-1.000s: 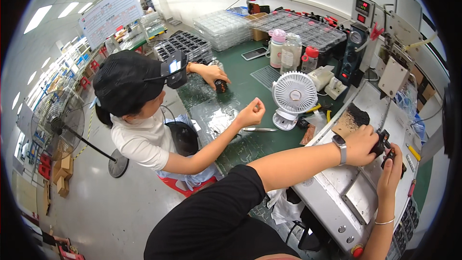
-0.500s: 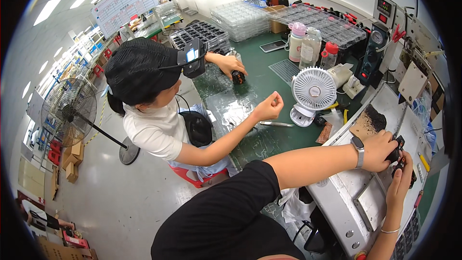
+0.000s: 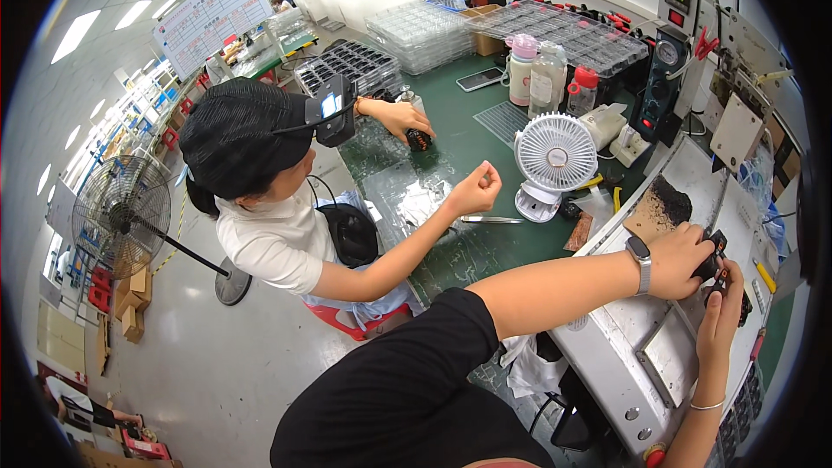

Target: Operating a component assembly machine by placing parts and engaging the mechanism.

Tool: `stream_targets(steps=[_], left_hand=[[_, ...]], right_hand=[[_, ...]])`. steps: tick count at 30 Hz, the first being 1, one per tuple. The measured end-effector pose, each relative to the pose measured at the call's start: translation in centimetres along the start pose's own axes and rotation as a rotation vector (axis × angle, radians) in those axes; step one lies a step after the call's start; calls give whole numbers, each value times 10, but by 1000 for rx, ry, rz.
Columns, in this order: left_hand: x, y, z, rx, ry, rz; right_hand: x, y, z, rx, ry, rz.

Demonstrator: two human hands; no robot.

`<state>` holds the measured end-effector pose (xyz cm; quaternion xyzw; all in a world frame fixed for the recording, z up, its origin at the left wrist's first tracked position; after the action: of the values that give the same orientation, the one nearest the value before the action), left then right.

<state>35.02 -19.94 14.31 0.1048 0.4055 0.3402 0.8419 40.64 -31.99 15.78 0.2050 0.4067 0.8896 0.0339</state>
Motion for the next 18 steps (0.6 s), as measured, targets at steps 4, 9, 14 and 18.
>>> stream_targets(steps=[4,9,14,18], left_hand=[[-1,2,0,16,19,-8],[2,1,1,5,5,-27],[2,1,5,50,103,-150],[19,-4,6,34,230,-338]], right_hand=[[0,-1,0,-17,-1,48],[0,-1,1,2,-7,45],[-5,-1,-1,-31,9,36],[-10,-2,2,-21,-10,86]])
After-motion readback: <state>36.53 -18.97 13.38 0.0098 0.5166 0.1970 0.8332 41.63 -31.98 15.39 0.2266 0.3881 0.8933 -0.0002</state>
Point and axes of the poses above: each hand's wrist, its own z-axis towards the middle knuckle, its own y-axis out of the back of the hand, x = y × z, the point moved 8 cm from there along z, towards the middle knuckle, and after that the axes turned 14 degrees about -z, right-handed, at the moved point
